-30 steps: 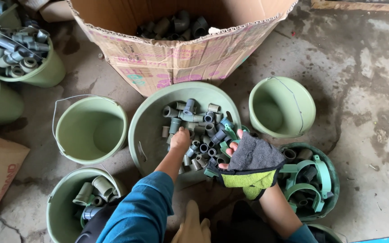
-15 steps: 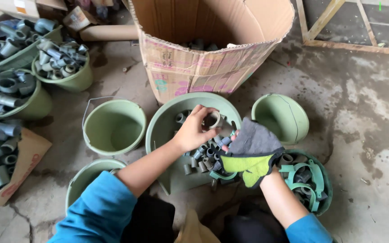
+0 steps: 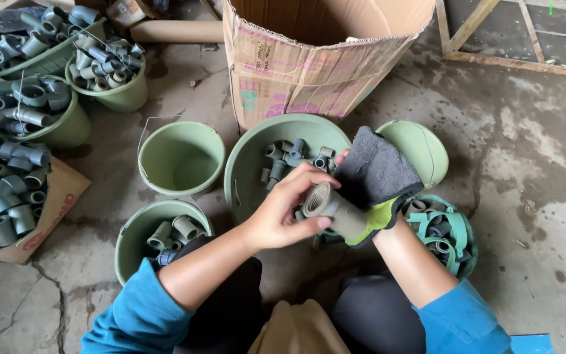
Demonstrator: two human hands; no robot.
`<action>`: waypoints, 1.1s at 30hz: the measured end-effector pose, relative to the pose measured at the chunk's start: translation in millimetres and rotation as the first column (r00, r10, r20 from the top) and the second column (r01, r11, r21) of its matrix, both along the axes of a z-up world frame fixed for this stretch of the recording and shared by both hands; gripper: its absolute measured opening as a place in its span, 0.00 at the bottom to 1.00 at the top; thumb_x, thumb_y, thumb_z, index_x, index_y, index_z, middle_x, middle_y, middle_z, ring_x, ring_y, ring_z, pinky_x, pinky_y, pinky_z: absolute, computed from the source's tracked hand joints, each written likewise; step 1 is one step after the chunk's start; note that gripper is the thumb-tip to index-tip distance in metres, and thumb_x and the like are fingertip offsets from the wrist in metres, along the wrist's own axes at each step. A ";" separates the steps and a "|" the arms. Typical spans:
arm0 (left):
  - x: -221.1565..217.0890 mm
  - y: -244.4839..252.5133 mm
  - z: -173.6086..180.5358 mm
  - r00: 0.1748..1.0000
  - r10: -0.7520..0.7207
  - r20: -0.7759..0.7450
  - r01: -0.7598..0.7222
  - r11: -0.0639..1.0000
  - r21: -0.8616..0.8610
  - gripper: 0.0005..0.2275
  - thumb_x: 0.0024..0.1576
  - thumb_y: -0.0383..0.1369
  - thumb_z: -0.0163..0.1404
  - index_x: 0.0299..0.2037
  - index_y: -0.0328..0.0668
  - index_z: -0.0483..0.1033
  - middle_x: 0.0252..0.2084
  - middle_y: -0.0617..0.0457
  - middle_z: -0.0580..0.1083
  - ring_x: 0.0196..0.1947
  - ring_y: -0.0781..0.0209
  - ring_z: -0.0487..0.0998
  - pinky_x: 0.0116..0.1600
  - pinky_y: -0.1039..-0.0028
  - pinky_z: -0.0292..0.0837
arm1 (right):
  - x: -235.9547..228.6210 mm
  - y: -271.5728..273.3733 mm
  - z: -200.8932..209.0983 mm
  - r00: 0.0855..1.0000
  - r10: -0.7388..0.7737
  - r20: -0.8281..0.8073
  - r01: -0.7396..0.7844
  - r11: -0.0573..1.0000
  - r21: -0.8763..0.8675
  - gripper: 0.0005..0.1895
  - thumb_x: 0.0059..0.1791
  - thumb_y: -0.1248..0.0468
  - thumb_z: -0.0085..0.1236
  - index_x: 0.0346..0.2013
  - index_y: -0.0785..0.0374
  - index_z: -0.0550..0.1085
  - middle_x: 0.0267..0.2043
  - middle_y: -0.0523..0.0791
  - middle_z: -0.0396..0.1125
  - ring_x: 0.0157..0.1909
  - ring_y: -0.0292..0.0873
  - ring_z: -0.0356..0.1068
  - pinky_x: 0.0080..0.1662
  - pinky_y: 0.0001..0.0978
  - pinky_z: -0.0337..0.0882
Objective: The person sits on the floor and wipes gray plastic pipe fittings with a cloth, handling them one at a time from a bucket and placing them into another bucket. The person repeatedly picks up fittings, wipes them, and transfers them between containers.
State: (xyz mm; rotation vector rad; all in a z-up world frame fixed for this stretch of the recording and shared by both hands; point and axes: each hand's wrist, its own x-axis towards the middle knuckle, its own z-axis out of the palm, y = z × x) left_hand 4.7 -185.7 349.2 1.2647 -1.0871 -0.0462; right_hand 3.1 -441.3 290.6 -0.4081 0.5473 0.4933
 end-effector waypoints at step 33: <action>43.3 -5.2 -49.1 0.984 0.167 -0.061 -0.152 0.968 0.200 0.27 0.51 0.28 0.64 0.62 0.46 0.71 0.55 0.50 0.72 0.56 0.47 0.76 0.59 0.59 0.72 | -10.3 34.2 -33.5 0.969 -0.241 0.046 0.244 0.928 -0.280 0.31 0.57 0.42 0.43 0.51 0.69 0.75 0.46 0.54 0.73 0.52 0.57 0.74 0.60 0.56 0.68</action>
